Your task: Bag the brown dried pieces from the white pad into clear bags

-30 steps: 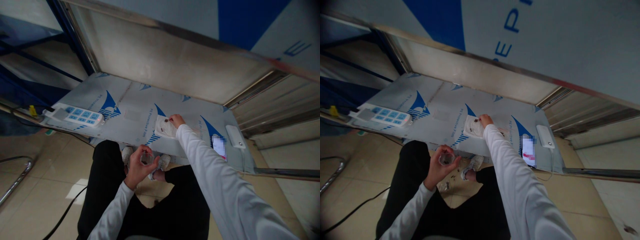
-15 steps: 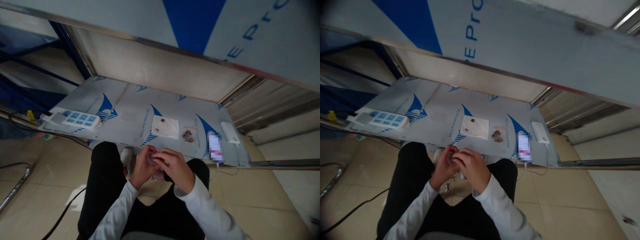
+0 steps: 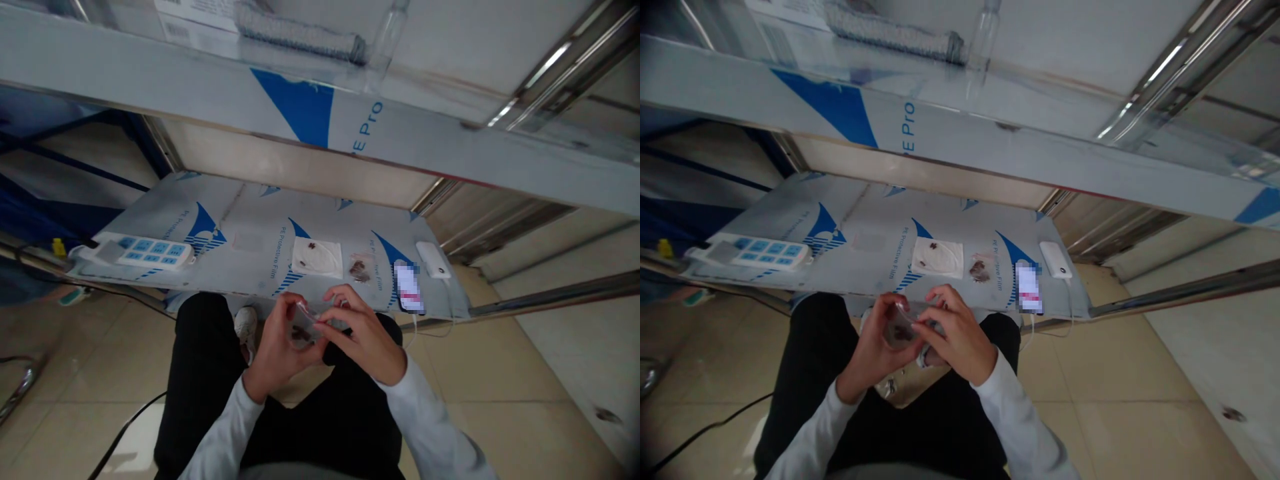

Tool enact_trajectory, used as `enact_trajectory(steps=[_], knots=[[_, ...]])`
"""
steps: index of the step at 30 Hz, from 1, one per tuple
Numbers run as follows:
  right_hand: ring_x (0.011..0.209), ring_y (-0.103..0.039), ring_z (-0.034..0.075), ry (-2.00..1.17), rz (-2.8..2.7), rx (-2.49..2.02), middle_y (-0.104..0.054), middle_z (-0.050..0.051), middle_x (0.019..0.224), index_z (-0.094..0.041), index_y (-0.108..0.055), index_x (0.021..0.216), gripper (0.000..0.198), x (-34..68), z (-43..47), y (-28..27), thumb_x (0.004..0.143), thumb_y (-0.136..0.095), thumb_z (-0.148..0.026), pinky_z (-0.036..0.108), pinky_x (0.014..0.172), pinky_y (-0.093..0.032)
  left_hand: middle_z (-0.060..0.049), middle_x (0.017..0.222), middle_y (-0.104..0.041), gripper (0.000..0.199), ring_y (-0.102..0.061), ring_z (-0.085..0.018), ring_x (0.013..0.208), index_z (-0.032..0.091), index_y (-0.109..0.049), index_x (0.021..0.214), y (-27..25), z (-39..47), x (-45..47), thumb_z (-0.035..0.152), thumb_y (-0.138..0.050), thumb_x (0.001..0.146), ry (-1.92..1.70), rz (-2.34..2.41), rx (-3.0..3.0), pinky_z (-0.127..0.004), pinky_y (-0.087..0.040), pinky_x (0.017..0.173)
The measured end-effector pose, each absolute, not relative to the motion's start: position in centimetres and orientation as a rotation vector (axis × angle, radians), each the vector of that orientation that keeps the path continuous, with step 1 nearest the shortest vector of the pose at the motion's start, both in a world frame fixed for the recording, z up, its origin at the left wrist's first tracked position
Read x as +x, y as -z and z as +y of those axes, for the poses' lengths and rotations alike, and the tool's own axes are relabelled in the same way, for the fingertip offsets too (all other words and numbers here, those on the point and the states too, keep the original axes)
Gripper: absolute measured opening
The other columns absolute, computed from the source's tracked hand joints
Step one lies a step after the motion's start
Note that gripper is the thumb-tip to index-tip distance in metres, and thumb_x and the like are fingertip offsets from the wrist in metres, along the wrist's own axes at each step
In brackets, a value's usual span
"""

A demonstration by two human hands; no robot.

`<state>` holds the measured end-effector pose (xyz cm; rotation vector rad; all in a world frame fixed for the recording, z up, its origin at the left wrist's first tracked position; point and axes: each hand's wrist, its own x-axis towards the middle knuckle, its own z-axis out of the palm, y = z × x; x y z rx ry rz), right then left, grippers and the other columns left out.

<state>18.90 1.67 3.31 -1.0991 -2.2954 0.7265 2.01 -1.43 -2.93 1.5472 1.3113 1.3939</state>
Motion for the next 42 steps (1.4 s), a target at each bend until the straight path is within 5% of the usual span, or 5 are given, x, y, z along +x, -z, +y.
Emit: enact_trajectory(steps=[5,10,15,42], knots=[[0.081,-0.065,0.015,-0.943,-2.147,-1.146,-0.068,0.002,0.088,-0.022,-0.065,0.086,0.008,19.7,0.9,-3.5,0.089,-0.058,-0.025,0.027,0.077,-0.050,-0.005,0.085,-0.064,0.014,-0.061,-0.017,0.082,0.019,-0.061,0.090,2.6,-2.2,1.9,0.031,-0.059,0.084,-1.402,1.190,1.273,-0.029,-0.050,0.076],[0.079,-0.064,0.016,-1.139,-1.668,-1.284,-0.070,0.002,0.087,-0.020,-0.062,0.106,0.033,18.8,-0.2,-1.2,0.077,-0.072,-0.034,0.028,0.074,-0.050,-0.004,0.079,-0.069,0.018,-0.065,-0.015,0.076,0.016,-0.065,0.081,3.0,-2.3,2.7,0.034,-0.068,0.078,-1.463,1.257,1.040,-0.025,-0.051,0.073],[0.070,-0.060,0.016,-1.238,-1.519,-1.272,-0.069,0.004,0.076,-0.016,-0.069,0.078,0.023,18.1,-0.7,0.3,0.084,-0.063,-0.038,0.026,0.066,-0.047,-0.004,0.078,-0.070,0.020,-0.065,-0.015,0.075,0.016,-0.066,0.081,2.9,-2.2,2.8,0.035,-0.069,0.077,-1.444,1.261,1.020,-0.024,-0.052,0.072],[0.071,-0.061,0.016,-1.272,-1.291,-1.281,-0.066,0.004,0.074,-0.017,-0.066,0.077,0.020,19.3,-1.0,3.3,0.082,-0.065,-0.036,0.026,0.066,-0.049,-0.005,0.075,-0.071,0.015,-0.067,-0.016,0.073,0.015,-0.069,0.078,4.4,-0.9,3.1,0.030,-0.070,0.075,-1.176,1.281,1.237,-0.023,-0.055,0.069]])
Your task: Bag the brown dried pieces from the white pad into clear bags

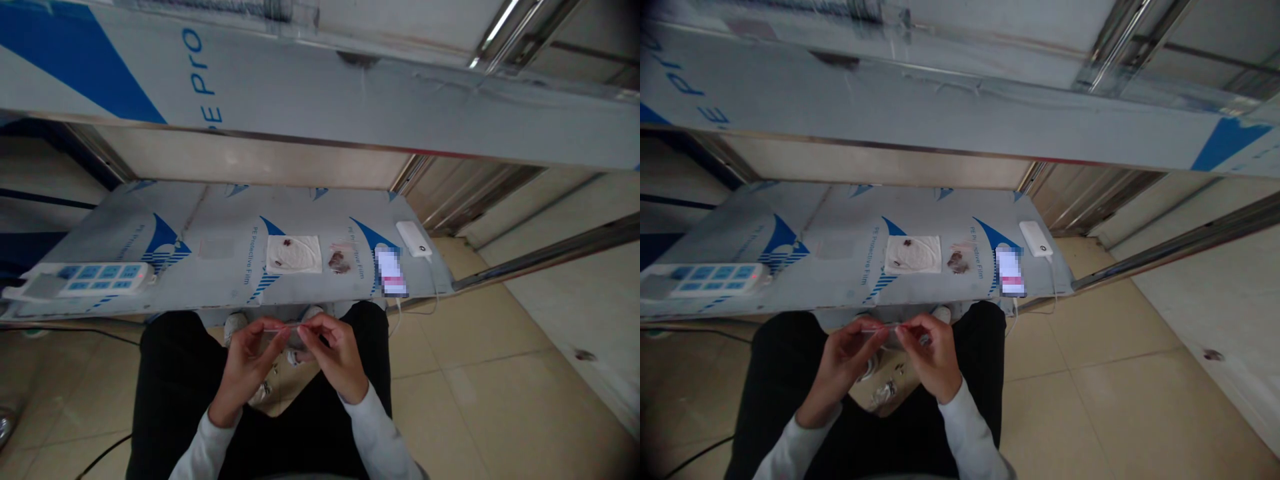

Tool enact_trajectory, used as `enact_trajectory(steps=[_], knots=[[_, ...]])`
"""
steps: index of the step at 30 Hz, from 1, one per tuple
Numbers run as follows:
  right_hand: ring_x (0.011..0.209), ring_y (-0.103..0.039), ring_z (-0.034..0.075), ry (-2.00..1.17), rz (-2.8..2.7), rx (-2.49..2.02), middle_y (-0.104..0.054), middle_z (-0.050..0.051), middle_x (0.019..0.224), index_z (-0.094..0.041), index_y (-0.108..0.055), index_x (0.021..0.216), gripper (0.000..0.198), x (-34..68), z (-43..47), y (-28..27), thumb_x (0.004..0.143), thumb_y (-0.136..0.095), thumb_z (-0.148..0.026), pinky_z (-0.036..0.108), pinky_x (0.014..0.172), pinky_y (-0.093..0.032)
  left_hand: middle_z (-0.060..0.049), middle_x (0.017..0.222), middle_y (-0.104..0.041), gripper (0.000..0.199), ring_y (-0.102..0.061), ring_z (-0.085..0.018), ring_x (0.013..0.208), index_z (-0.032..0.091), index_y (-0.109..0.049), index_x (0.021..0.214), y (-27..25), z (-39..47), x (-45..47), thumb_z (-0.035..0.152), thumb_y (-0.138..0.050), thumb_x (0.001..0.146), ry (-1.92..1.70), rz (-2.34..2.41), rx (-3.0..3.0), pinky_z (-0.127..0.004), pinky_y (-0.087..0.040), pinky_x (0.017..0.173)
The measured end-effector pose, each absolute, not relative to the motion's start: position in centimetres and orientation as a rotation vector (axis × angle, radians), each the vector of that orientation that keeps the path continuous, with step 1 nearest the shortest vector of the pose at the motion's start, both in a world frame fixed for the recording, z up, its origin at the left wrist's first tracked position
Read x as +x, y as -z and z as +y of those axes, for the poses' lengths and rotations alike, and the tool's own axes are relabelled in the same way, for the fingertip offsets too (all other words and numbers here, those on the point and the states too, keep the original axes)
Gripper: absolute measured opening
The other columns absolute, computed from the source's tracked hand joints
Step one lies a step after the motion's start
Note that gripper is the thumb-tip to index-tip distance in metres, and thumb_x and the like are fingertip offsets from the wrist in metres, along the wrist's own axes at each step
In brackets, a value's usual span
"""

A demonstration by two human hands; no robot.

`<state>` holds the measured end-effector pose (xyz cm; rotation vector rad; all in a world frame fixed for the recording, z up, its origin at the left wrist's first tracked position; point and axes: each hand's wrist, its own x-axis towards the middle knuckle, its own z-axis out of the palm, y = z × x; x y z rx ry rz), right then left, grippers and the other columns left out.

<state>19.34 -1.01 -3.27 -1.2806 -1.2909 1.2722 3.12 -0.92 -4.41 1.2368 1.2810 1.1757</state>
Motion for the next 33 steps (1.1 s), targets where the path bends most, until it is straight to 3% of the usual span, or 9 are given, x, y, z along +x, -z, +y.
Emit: enact_trajectory(steps=[10,18,23,28,33], knots=[[0.076,-0.064,0.016,-1.328,-1.245,-1.207,-0.070,0.004,0.082,-0.018,-0.066,0.086,0.019,18.9,-1.0,3.6,0.083,-0.064,-0.037,0.026,0.070,-0.051,-0.007,0.077,-0.075,0.014,-0.070,-0.019,0.072,0.016,-0.073,0.077,4.2,-0.6,3.5,0.030,-0.072,0.074,-1.134,1.218,1.168,-0.029,-0.058,0.070],[0.070,-0.061,0.016,-1.132,-1.358,-1.282,-0.067,0.003,0.075,-0.018,-0.064,0.079,0.018,19.0,-0.9,3.4,0.087,-0.059,-0.033,0.027,0.067,-0.048,-0.007,0.077,-0.075,0.018,-0.070,-0.019,0.071,0.016,-0.073,0.078,4.8,-0.5,3.9,0.033,-0.073,0.072,-1.128,1.247,1.159,-0.027,-0.057,0.068],[0.077,-0.064,0.016,-1.253,-1.319,-1.229,-0.068,0.004,0.084,-0.019,-0.065,0.093,0.018,18.5,-0.6,3.6,0.087,-0.059,-0.035,0.027,0.070,-0.049,-0.005,0.072,-0.074,0.018,-0.070,-0.019,0.069,0.017,-0.071,0.073,4.5,-0.4,3.6,0.034,-0.075,0.069,-1.217,1.302,1.115,-0.028,-0.058,0.065],[0.068,-0.060,0.014,-1.243,-1.203,-1.226,-0.063,0.001,0.072,-0.018,-0.062,0.075,0.023,18.0,-0.5,4.2,0.082,-0.065,-0.039,0.025,0.063,-0.048,-0.004,0.069,-0.074,0.018,-0.069,-0.018,0.063,0.018,-0.074,0.071,4.2,-0.1,3.3,0.036,-0.075,0.068,-1.154,1.270,1.109,-0.025,-0.057,0.059],[0.068,-0.060,0.015,-1.257,-1.135,-1.268,-0.063,0.001,0.072,-0.018,-0.061,0.077,0.025,17.8,-0.6,4.3,0.081,-0.065,-0.042,0.026,0.065,-0.050,-0.003,0.067,-0.073,0.022,-0.067,-0.016,0.059,0.018,-0.072,0.070,4.6,-0.3,3.5,0.039,-0.077,0.066,-1.234,1.335,0.986,-0.023,-0.056,0.055]])
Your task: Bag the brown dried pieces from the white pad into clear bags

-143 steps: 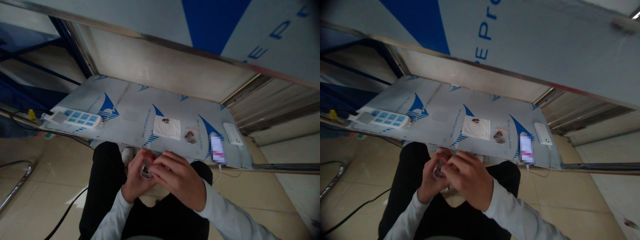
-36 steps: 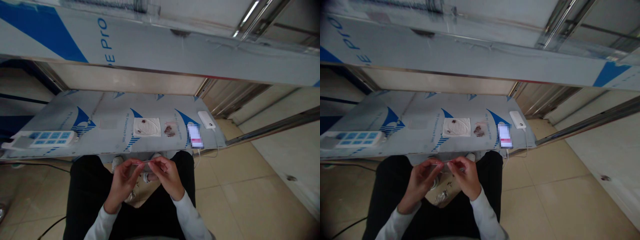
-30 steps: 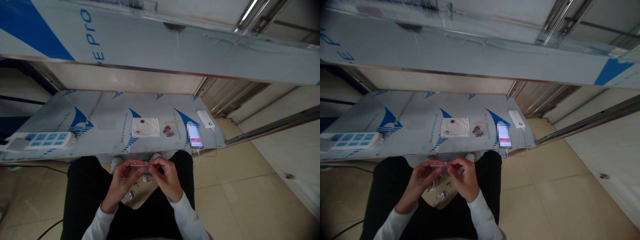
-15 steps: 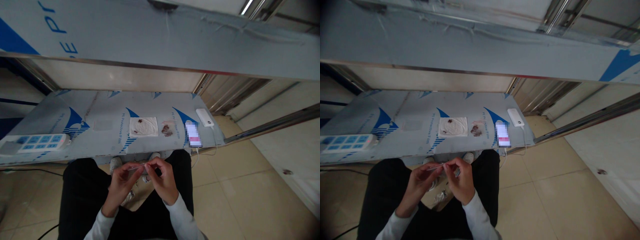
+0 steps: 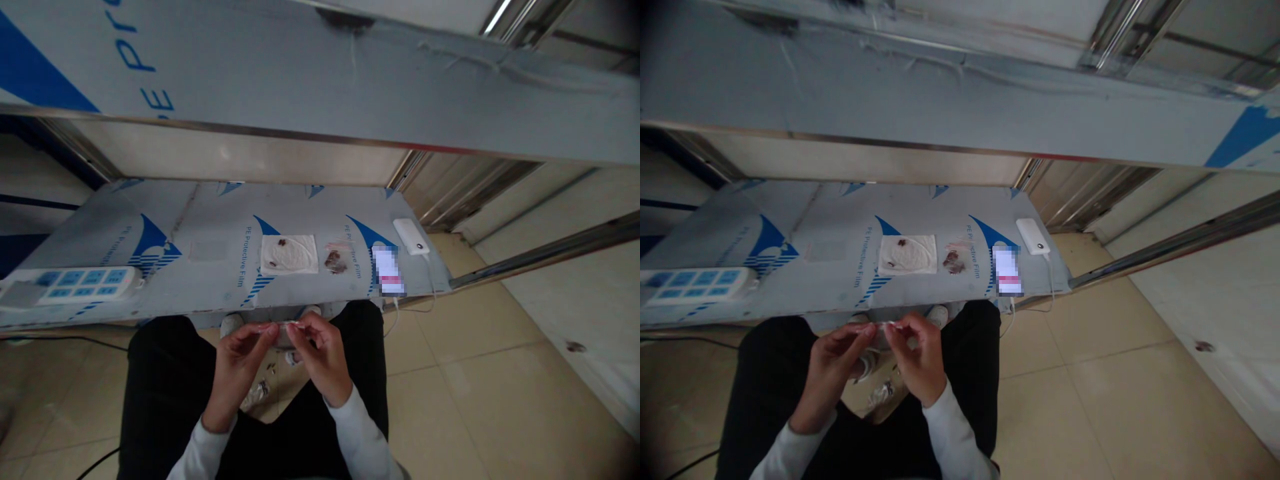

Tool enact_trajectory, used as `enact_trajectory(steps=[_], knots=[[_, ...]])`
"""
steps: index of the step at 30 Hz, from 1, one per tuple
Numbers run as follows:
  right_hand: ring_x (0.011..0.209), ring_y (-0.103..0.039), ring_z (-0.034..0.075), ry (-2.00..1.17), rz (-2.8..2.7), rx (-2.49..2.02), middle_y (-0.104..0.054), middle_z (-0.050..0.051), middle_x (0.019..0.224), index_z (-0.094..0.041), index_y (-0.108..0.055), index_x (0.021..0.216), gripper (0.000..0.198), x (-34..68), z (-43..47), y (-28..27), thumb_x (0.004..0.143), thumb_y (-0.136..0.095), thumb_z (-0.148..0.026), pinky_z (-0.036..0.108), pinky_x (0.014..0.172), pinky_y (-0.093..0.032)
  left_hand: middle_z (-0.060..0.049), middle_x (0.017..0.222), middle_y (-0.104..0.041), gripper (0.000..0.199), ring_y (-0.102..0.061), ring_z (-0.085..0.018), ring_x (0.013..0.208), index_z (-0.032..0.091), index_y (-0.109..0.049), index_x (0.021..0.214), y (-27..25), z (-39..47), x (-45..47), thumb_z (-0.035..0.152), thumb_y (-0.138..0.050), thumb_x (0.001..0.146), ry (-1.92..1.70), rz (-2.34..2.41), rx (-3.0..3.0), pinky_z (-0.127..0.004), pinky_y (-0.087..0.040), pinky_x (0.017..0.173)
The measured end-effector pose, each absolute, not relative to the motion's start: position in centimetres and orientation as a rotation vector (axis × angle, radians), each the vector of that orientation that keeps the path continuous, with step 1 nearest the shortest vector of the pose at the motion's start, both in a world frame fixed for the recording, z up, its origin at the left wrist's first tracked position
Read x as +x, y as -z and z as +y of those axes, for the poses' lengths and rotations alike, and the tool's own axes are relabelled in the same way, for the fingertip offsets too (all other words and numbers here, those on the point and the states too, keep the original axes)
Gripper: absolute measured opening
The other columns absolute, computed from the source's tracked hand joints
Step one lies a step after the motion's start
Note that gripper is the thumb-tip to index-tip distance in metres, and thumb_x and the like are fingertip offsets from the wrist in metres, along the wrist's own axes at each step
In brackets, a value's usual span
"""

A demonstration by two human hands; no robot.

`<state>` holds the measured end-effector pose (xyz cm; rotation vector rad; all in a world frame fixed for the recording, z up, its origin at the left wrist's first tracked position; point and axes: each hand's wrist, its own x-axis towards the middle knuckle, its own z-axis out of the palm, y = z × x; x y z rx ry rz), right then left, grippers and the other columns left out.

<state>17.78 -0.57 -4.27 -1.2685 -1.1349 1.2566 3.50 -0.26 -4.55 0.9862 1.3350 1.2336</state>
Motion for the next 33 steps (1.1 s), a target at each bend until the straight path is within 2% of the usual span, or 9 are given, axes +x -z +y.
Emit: enact_trajectory(steps=[4,9,16,19,23,27,29,31,33], knots=[[0.077,-0.063,0.017,-1.341,-1.197,-1.214,-0.068,0.004,0.080,-0.018,-0.066,0.084,0.022,17.8,-0.7,4.1,0.083,-0.063,-0.040,0.028,0.071,-0.050,-0.002,0.066,-0.072,0.018,-0.066,-0.016,0.058,0.019,-0.072,0.068,4.4,-0.5,3.4,0.037,-0.075,0.069,-1.208,1.329,1.046,-0.024,-0.054,0.051],[0.068,-0.059,0.015,-1.234,-1.203,-1.244,-0.062,0.002,0.070,-0.018,-0.069,0.072,0.024,18.1,-0.2,4.2,0.082,-0.064,-0.039,0.026,0.062,-0.048,-0.003,0.061,-0.071,0.021,-0.066,-0.018,0.058,0.020,-0.076,0.071,4.3,0.0,2.1,0.040,-0.069,0.075,-1.073,1.225,1.158,-0.026,-0.056,0.056],[0.068,-0.064,0.016,-1.477,-1.387,-1.153,-0.069,0.003,0.076,-0.018,-0.073,0.082,0.028,19.2,1.6,3.7,0.085,-0.060,-0.043,0.026,0.064,-0.052,-0.005,0.071,-0.075,0.027,-0.068,-0.019,0.064,0.018,-0.076,0.075,5.3,1.1,1.5,0.043,-0.066,0.077,-1.109,1.355,1.258,-0.026,-0.055,0.062],[0.064,-0.066,0.016,-1.455,-1.310,-1.191,-0.072,0.004,0.081,-0.019,-0.071,0.091,0.028,20.6,4.0,3.7,0.081,-0.065,-0.044,0.028,0.063,-0.055,-0.005,0.075,-0.075,0.030,-0.068,-0.020,0.072,0.018,-0.076,0.079,6.0,2.1,0.7,0.044,-0.060,0.082,-1.053,1.380,1.362,-0.027,-0.054,0.069],[0.056,-0.065,0.018,-1.203,-1.205,-1.369,-0.072,0.006,0.078,-0.018,-0.061,0.112,0.050,24.7,10.5,5.4,0.071,-0.071,-0.046,0.033,0.057,-0.056,-0.007,0.081,-0.075,0.041,-0.068,-0.019,0.075,0.016,-0.074,0.088,7.8,4.7,-3.2,0.050,-0.051,0.085,-1.084,1.625,1.391,-0.028,-0.052,0.073],[0.060,-0.066,0.019,-0.647,-1.423,-1.818,-0.071,0.010,0.081,-0.013,-0.062,0.105,0.041,29.1,17.4,8.0,0.077,-0.060,-0.043,0.035,0.064,-0.053,-0.008,0.087,-0.074,0.046,-0.069,-0.018,0.072,0.015,-0.069,0.094,9.6,8.3,-8.8,0.052,-0.043,0.086,-0.999,2.071,1.383,-0.027,-0.052,0.069],[0.074,-0.066,0.024,-0.495,-1.480,-1.914,-0.069,0.012,0.084,-0.012,-0.063,0.100,0.038,30.2,19.2,8.7,0.075,-0.061,-0.040,0.042,0.078,-0.050,-0.009,0.086,-0.074,0.044,-0.070,-0.019,0.070,0.013,-0.065,0.106,10.2,10.5,-11.0,0.047,-0.044,0.086,-0.955,2.212,1.336,-0.029,-0.051,0.072],[0.093,-0.061,0.030,-0.349,-1.504,-1.932,-0.067,0.017,0.094,-0.010,-0.062,0.104,0.044,30.7,19.2,9.0,0.073,-0.061,-0.041,0.047,0.089,-0.042,-0.011,0.082,-0.073,0.048,-0.070,-0.020,0.068,0.010,-0.059,0.116,10.8,12.8,-12.3,0.044,-0.048,0.085,-0.911,2.299,1.295,-0.033,-0.050,0.077],[0.102,-0.054,0.033,-0.151,-1.533,-1.911,-0.063,0.019,0.102,-0.008,-0.059,0.110,0.052,30.7,17.7,8.9,0.074,-0.056,-0.047,0.050,0.093,-0.038,-0.013,0.078,-0.072,0.052,-0.070,-0.025,0.075,0.006,-0.056,0.119,11.4,15.0,-12.9,0.044,-0.051,0.084,-0.864,2.372,1.248,-0.037,-0.049,0.080]])
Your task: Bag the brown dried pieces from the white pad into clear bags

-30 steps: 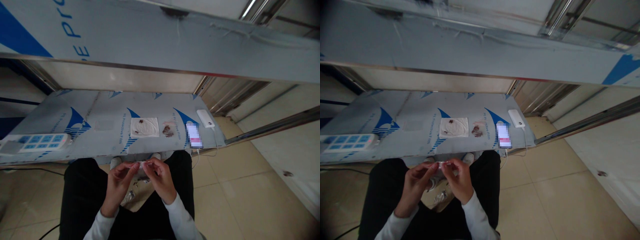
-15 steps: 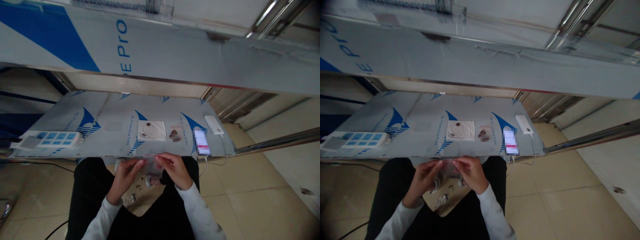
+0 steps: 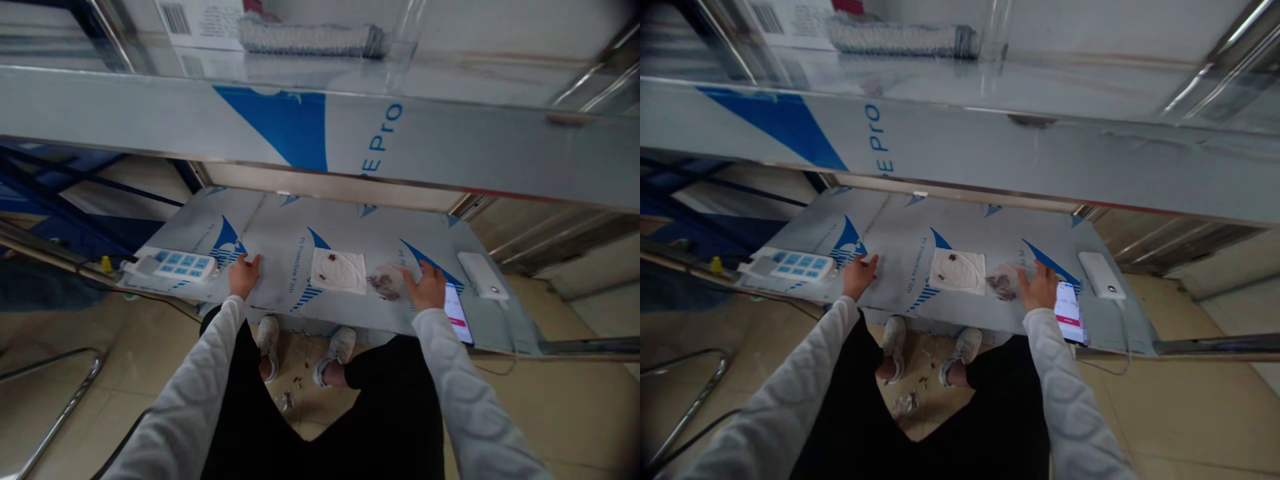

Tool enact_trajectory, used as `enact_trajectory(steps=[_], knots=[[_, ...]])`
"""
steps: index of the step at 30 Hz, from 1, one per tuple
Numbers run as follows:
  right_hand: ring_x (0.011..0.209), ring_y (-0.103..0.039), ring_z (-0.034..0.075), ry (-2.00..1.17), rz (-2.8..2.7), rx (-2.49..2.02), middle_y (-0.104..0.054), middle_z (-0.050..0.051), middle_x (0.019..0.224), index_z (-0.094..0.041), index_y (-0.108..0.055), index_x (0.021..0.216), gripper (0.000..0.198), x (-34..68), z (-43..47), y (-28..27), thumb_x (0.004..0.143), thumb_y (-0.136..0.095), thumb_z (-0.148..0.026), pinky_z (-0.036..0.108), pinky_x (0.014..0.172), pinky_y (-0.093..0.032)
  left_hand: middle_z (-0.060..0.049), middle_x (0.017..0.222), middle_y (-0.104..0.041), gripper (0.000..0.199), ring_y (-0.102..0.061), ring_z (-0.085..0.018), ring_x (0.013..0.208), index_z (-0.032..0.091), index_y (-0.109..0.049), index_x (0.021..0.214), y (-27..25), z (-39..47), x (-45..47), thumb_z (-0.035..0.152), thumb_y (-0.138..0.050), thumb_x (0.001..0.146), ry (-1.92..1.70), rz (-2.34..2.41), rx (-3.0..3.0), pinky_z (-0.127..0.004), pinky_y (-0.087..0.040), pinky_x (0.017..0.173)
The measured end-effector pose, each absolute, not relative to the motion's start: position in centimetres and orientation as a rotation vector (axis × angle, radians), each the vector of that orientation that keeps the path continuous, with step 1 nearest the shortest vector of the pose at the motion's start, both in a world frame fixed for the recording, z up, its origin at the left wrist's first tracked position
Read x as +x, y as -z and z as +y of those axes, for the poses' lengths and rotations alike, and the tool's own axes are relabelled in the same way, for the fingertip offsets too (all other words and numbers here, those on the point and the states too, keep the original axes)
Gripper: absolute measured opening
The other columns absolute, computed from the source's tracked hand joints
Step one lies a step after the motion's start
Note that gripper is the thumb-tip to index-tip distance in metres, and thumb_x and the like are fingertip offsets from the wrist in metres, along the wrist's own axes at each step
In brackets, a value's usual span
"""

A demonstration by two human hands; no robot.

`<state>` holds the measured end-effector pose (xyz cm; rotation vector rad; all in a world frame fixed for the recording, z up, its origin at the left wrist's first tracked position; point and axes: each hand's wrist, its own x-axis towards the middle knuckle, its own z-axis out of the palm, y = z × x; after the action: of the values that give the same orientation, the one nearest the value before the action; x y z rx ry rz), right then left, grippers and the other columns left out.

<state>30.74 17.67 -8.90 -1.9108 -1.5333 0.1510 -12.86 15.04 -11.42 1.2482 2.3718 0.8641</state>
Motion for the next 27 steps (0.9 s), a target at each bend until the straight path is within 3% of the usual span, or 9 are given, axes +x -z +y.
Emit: enact_trajectory(steps=[3,7,13,18,24,27], knots=[[0.088,-0.055,0.029,0.003,-1.557,-1.850,-0.063,0.017,0.100,-0.011,-0.059,0.113,0.055,30.2,13.3,8.8,0.079,-0.049,-0.053,0.048,0.086,-0.042,-0.016,0.080,-0.072,0.043,-0.068,-0.031,0.087,0.008,-0.061,0.109,12.2,17.5,-12.9,0.039,-0.057,0.081,-0.792,2.434,1.196,-0.042,-0.048,0.080],[0.077,-0.057,0.025,-0.097,-1.558,-1.796,-0.063,0.014,0.102,-0.015,-0.060,0.113,0.048,28.4,6.7,9.1,0.083,-0.050,-0.051,0.042,0.075,-0.047,-0.020,0.092,-0.069,0.025,-0.065,-0.034,0.089,0.012,-0.068,0.093,12.0,18.1,-12.7,0.029,-0.057,0.081,-0.746,2.487,1.216,-0.043,-0.048,0.075],[0.086,-0.061,0.023,-0.362,-1.617,-1.551,-0.066,0.011,0.104,-0.019,-0.063,0.105,0.028,22.6,3.2,6.1,0.088,-0.051,-0.038,0.037,0.073,-0.050,-0.009,0.098,-0.064,0.025,-0.062,-0.018,0.081,0.020,-0.071,0.098,9.0,13.5,-10.8,0.035,-0.055,0.085,-0.845,2.408,1.552,-0.027,-0.045,0.071],[0.098,-0.062,0.021,-0.517,-1.746,-1.251,-0.068,0.010,0.106,-0.020,-0.064,0.104,0.020,16.6,6.3,0.3,0.089,-0.053,-0.026,0.033,0.082,-0.050,-0.004,0.085,-0.062,0.024,-0.058,-0.010,0.066,0.021,-0.071,0.094,6.7,7.2,-6.6,0.035,-0.052,0.091,-1.036,1.824,2.182,-0.021,-0.044,0.062],[0.066,-0.067,0.014,-0.947,-2.134,-1.236,-0.074,0.003,0.081,-0.017,-0.068,0.092,0.017,14.8,8.4,-0.9,0.075,-0.068,-0.014,0.025,0.065,-0.051,-0.003,0.091,-0.062,0.017,-0.063,-0.011,0.077,0.021,-0.066,0.100,4.8,3.0,-3.2,0.023,-0.051,0.092,-1.135,1.442,2.420,-0.020,-0.050,0.067],[0.062,-0.066,0.012,-1.011,-2.095,-1.267,-0.072,0.001,0.075,-0.017,-0.066,0.090,0.018,15.8,7.4,-0.3,0.074,-0.065,-0.007,0.022,0.063,-0.050,-0.004,0.097,-0.062,0.016,-0.064,-0.012,0.083,0.021,-0.066,0.098,4.7,2.1,-2.8,0.022,-0.051,0.092,-1.103,1.367,2.385,-0.022,-0.053,0.074]])
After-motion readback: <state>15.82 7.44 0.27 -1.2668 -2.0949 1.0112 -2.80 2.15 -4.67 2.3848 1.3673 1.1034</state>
